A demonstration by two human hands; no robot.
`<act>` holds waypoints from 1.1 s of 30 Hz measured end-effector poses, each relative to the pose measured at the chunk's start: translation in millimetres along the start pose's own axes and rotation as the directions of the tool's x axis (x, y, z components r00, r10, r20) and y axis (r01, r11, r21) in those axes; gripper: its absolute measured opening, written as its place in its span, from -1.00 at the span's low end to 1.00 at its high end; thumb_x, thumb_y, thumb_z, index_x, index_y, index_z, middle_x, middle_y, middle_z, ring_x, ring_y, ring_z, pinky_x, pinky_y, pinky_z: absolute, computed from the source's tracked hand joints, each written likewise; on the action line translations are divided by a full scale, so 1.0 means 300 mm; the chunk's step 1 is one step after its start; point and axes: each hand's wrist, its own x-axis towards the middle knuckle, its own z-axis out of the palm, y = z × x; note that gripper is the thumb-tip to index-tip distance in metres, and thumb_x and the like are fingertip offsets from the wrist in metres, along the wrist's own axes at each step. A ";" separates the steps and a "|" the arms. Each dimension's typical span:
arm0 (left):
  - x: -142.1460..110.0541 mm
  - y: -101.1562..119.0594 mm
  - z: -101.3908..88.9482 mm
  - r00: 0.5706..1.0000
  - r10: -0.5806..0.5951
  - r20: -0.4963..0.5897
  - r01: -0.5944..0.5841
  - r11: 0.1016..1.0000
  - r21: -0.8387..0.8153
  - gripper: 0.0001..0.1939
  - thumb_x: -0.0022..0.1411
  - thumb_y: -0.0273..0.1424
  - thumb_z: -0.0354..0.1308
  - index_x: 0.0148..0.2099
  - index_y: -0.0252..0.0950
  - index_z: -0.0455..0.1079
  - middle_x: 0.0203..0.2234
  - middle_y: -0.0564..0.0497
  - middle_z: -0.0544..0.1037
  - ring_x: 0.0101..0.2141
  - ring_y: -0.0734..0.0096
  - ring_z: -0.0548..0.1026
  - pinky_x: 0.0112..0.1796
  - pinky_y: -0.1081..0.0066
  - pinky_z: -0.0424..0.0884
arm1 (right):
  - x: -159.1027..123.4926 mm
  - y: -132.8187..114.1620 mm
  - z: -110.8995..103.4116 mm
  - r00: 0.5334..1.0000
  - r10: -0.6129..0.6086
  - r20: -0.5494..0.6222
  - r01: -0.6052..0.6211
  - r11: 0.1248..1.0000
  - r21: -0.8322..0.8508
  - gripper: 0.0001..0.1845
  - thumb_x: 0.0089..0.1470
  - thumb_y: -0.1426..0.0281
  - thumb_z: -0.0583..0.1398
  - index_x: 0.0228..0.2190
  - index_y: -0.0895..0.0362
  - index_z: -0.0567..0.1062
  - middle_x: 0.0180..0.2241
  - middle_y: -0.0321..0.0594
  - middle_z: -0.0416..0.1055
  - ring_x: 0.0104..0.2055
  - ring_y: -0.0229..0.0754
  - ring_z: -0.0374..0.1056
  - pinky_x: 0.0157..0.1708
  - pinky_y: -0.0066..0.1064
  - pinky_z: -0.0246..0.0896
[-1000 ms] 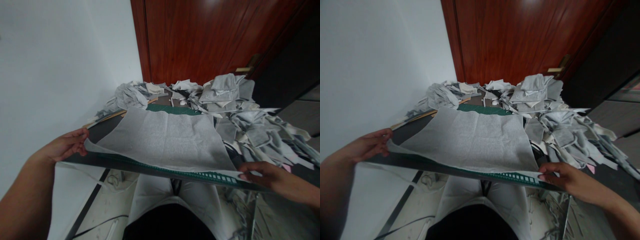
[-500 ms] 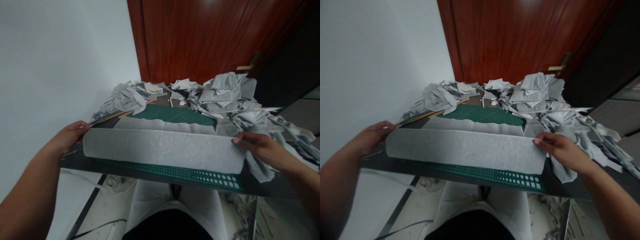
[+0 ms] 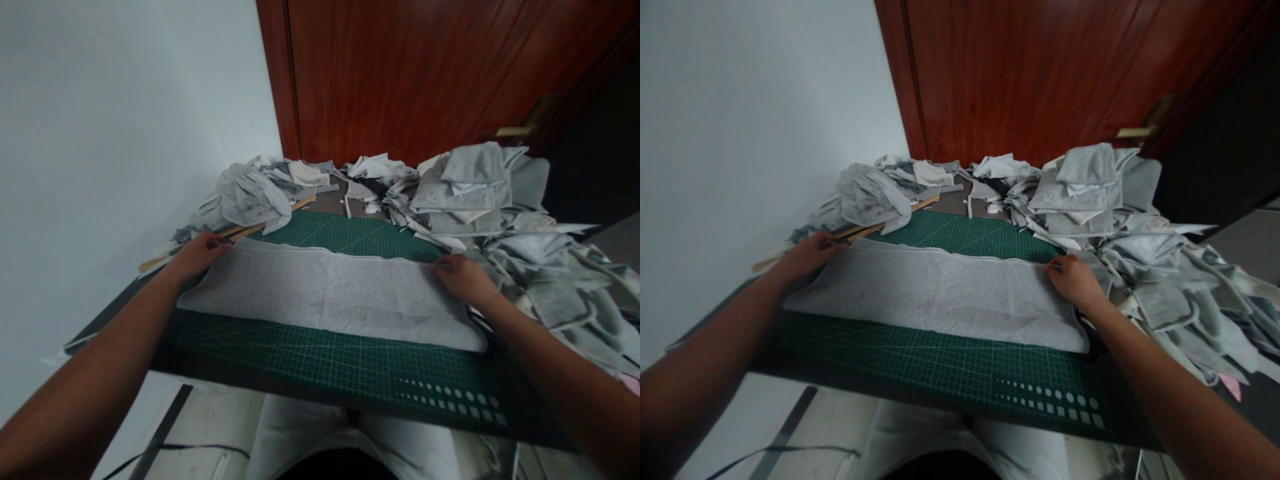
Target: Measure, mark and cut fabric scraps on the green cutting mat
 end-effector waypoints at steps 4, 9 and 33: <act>0.021 -0.020 0.005 0.998 0.020 0.062 -0.023 0.999 0.044 -0.43 0.14 -0.13 0.30 0.09 -0.40 0.45 -0.24 -0.03 0.50 -0.25 0.25 0.46 -0.25 0.39 0.28 | 0.016 0.009 0.004 1.000 0.023 0.020 -0.023 1.000 -0.020 -0.60 0.25 0.22 0.11 -0.16 0.19 0.65 -0.19 0.05 0.61 -0.14 0.05 0.54 -0.21 -0.31 0.30; 0.035 -0.009 0.009 0.995 0.031 0.093 -0.041 0.994 0.100 -0.65 0.22 -0.16 0.20 -0.16 -0.37 0.49 -0.36 0.00 0.51 -0.31 0.25 0.45 -0.29 0.40 0.26 | 0.030 0.003 0.011 0.999 0.044 0.031 -0.045 0.999 0.003 -0.64 0.23 0.20 0.15 -0.20 0.15 0.65 -0.30 -0.01 0.61 -0.23 0.04 0.54 -0.30 -0.32 0.27; -0.009 0.167 0.165 0.861 0.445 0.246 -0.504 0.812 0.293 -0.50 0.40 -0.31 -0.03 0.31 -0.29 0.33 0.30 -0.19 0.35 0.27 -0.02 0.32 0.26 0.14 0.20 | -0.249 -0.060 0.091 0.974 -0.210 -0.081 0.203 0.975 -0.089 -0.42 0.32 0.11 0.11 0.21 0.20 0.41 0.19 0.07 0.40 0.19 0.20 0.34 0.17 -0.01 0.25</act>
